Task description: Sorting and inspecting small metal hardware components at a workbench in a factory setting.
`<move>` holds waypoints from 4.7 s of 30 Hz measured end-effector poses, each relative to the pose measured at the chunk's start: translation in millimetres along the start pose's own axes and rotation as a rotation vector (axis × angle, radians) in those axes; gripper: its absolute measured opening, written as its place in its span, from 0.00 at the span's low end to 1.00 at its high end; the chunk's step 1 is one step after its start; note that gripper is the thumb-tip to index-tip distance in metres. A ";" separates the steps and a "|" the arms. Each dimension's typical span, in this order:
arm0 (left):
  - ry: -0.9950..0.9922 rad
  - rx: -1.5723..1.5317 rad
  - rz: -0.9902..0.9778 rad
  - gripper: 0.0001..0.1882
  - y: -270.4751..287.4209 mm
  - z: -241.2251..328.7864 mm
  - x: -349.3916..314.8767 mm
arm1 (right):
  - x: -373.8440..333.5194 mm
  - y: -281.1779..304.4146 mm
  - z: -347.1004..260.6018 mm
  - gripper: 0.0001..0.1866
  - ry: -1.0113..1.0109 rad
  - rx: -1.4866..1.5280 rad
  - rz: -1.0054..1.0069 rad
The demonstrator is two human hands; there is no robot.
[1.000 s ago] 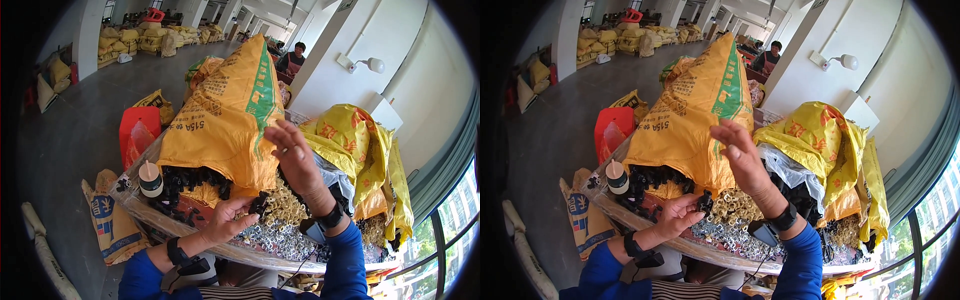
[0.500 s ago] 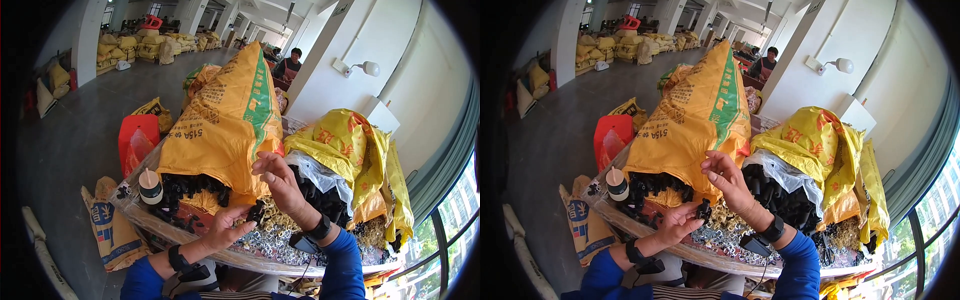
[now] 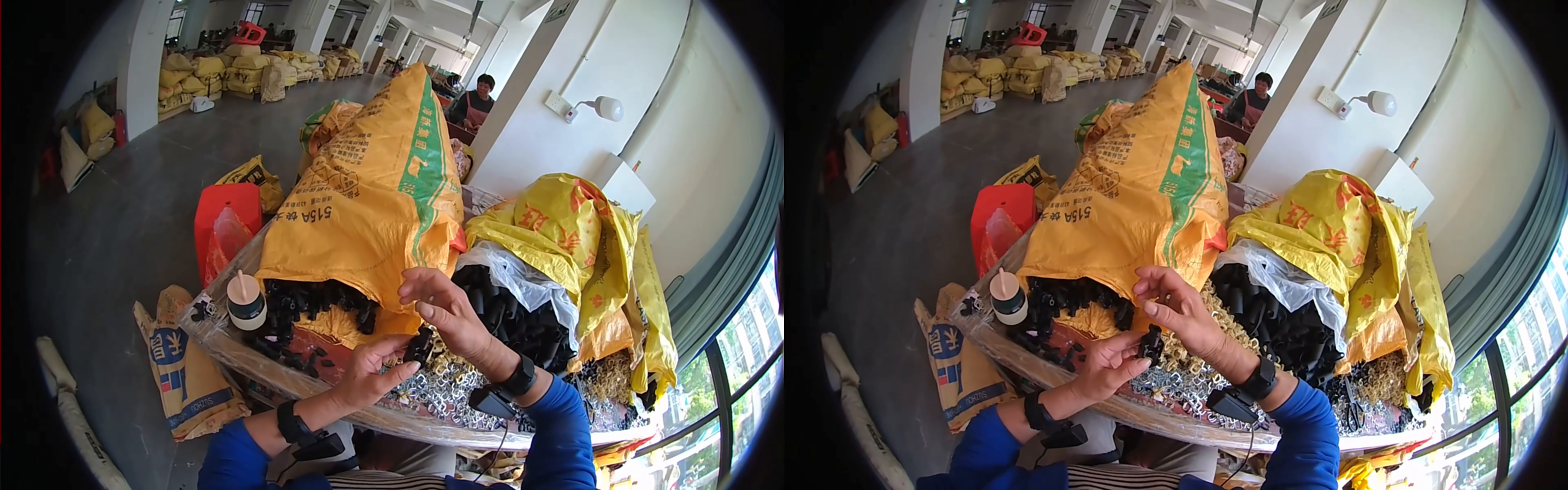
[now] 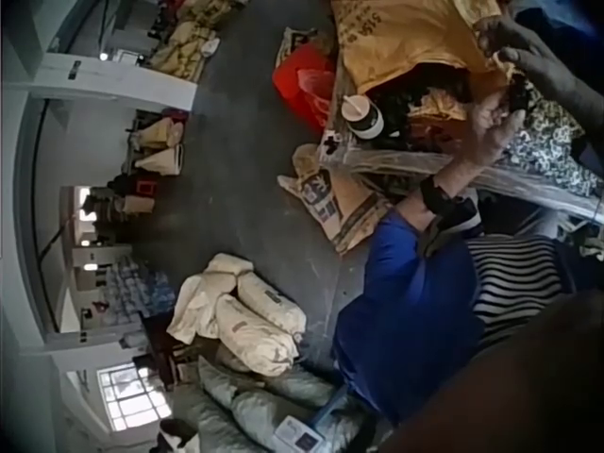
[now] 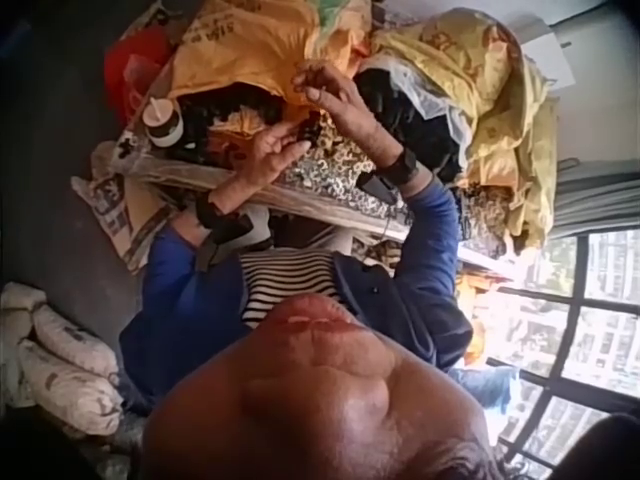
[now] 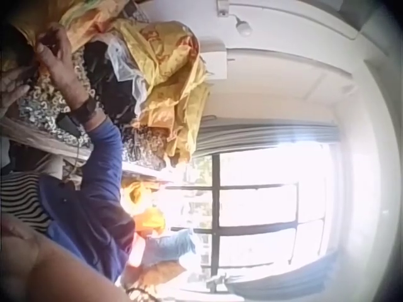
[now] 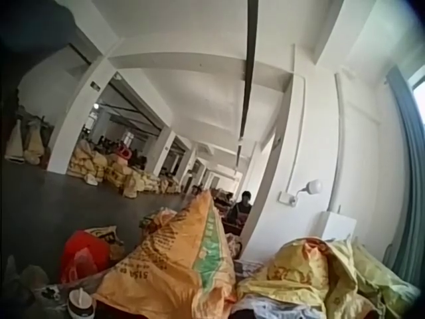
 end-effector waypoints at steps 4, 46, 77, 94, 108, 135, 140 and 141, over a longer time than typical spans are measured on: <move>0.015 -0.001 -0.008 0.18 -2.0 -0.5 1.0 | -2.6 -0.1 -0.1 0.28 -0.001 0.003 -0.069; 0.055 -0.029 0.141 0.21 25.3 -4.7 -15.2 | 4.5 4.6 -1.4 0.10 0.217 -1.013 0.073; 0.127 0.723 0.160 0.18 48.0 -77.3 -75.0 | -194.2 -30.2 152.8 0.07 -0.162 -1.117 0.369; 0.199 0.777 -0.085 0.17 46.2 -92.3 -57.6 | -195.0 -20.4 159.8 0.07 -0.190 -1.047 0.396; 0.231 0.775 -0.147 0.18 46.8 -86.1 -57.4 | -195.6 -20.6 160.4 0.07 -0.205 -1.028 0.369; 0.272 0.777 -0.154 0.17 49.1 -91.9 -59.2 | -195.9 -19.1 163.5 0.07 -0.218 -1.017 0.369; 0.260 0.741 -0.132 0.18 48.0 -94.0 -61.0 | -195.8 -19.6 161.6 0.07 -0.216 -1.028 0.363; 0.262 0.722 -0.121 0.19 47.4 -94.1 -61.2 | -195.8 -19.4 161.4 0.07 -0.220 -1.026 0.363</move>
Point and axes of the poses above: each hand's wrist, its own x-axis towards the middle knuckle, its own y-axis out of the back of the hand, z = x × y, the point moved 1 cm from there along x, towards the middle knuckle, and after that the axes turned 6 degrees about -x, right-handed, at the moved point
